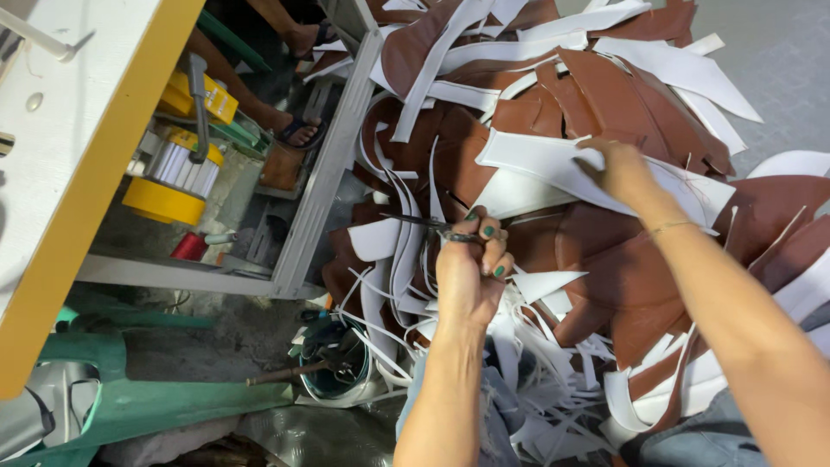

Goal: The person uses shears to cut brown leather pieces, trimming white backing material from the edges. They handle the leather one piece at a time, rotating it to follow the contours, and discard the trimmed strips into a pile on the floor.

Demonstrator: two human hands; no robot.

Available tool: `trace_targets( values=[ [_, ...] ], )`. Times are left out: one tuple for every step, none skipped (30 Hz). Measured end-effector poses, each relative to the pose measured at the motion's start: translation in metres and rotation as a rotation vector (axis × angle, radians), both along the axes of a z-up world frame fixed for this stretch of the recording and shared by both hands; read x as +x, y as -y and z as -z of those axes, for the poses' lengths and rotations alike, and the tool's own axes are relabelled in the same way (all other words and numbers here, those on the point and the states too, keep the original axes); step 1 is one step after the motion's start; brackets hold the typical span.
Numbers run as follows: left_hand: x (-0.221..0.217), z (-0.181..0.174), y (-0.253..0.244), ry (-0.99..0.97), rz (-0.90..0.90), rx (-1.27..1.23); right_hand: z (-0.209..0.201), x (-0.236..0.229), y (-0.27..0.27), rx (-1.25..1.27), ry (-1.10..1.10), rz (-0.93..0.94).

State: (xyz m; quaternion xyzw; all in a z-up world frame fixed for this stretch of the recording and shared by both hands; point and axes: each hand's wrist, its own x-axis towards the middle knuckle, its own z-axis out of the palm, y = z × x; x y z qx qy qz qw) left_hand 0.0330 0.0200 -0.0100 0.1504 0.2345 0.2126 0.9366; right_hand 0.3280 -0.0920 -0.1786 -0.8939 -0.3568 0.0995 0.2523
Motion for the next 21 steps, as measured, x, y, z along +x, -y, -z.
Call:
trace_targets(
  values=[
    [-0.002, -0.001, -0.001, -0.002, -0.007, 0.001, 0.016, -0.005, -0.003, 0.046, 0.037, -0.084],
    [-0.004, -0.002, -0.003, -0.003, -0.013, 0.006, 0.038, -0.012, -0.014, 0.097, 0.076, -0.168],
    [-0.004, -0.003, -0.004, -0.004, -0.019, 0.011, 0.059, -0.017, -0.028, 0.101, 0.179, -0.321],
    [-0.005, -0.004, -0.004, -0.014, -0.023, 0.022, 0.073, -0.021, -0.038, 0.108, 0.278, -0.48],
    [-0.006, -0.005, -0.005, -0.023, -0.027, 0.033, 0.084, -0.025, -0.042, 0.098, 0.382, -0.442],
    [-0.007, -0.006, -0.007, -0.03, -0.034, 0.044, 0.094, -0.035, -0.049, 0.09, 0.489, -0.406],
    [-0.008, -0.007, -0.008, -0.036, -0.038, 0.038, 0.094, -0.042, -0.057, 0.082, 0.594, -0.368],
    [-0.008, -0.008, -0.008, -0.038, -0.043, 0.033, 0.087, -0.043, -0.067, 0.098, 0.528, -0.345],
    [-0.007, -0.01, -0.008, -0.041, -0.048, 0.029, 0.076, -0.045, -0.076, 0.115, 0.462, -0.322],
    [-0.007, -0.011, -0.008, -0.036, -0.042, 0.039, 0.067, -0.051, -0.083, 0.13, 0.39, -0.3],
    [-0.007, -0.012, -0.007, -0.032, -0.035, 0.049, 0.057, -0.055, -0.088, 0.076, 0.398, -0.429],
    [-0.007, -0.013, -0.007, -0.024, -0.026, 0.054, 0.049, -0.056, -0.088, 0.014, 0.407, -0.555],
    [-0.008, -0.013, -0.008, -0.034, -0.022, 0.052, 0.045, -0.058, -0.089, -0.051, 0.415, -0.681],
    [-0.009, -0.014, -0.009, -0.038, -0.019, 0.048, 0.046, -0.058, -0.09, -0.09, 0.434, -0.67],
    [-0.009, -0.014, -0.009, -0.043, -0.016, 0.044, 0.052, -0.058, -0.092, -0.129, 0.453, -0.658],
    [-0.01, -0.014, -0.009, -0.036, -0.024, 0.04, 0.063, -0.06, -0.091, -0.168, 0.466, -0.647],
    [-0.01, -0.014, -0.01, -0.028, -0.033, 0.035, 0.076, -0.059, -0.092, -0.123, 0.481, -0.649],
    [-0.01, -0.014, -0.011, -0.017, -0.035, 0.034, 0.088, -0.053, -0.093, -0.078, 0.5, -0.644],
    [-0.01, -0.014, -0.012, -0.02, -0.038, 0.039, 0.099, -0.048, -0.094, -0.033, 0.518, -0.638],
    [-0.011, -0.014, -0.012, -0.021, -0.039, 0.042, 0.1, -0.041, -0.094, 0.013, 0.395, -0.625],
    [-0.012, -0.014, -0.012, -0.021, -0.04, 0.044, 0.098, -0.035, -0.095, 0.06, 0.271, -0.61]
  ],
)
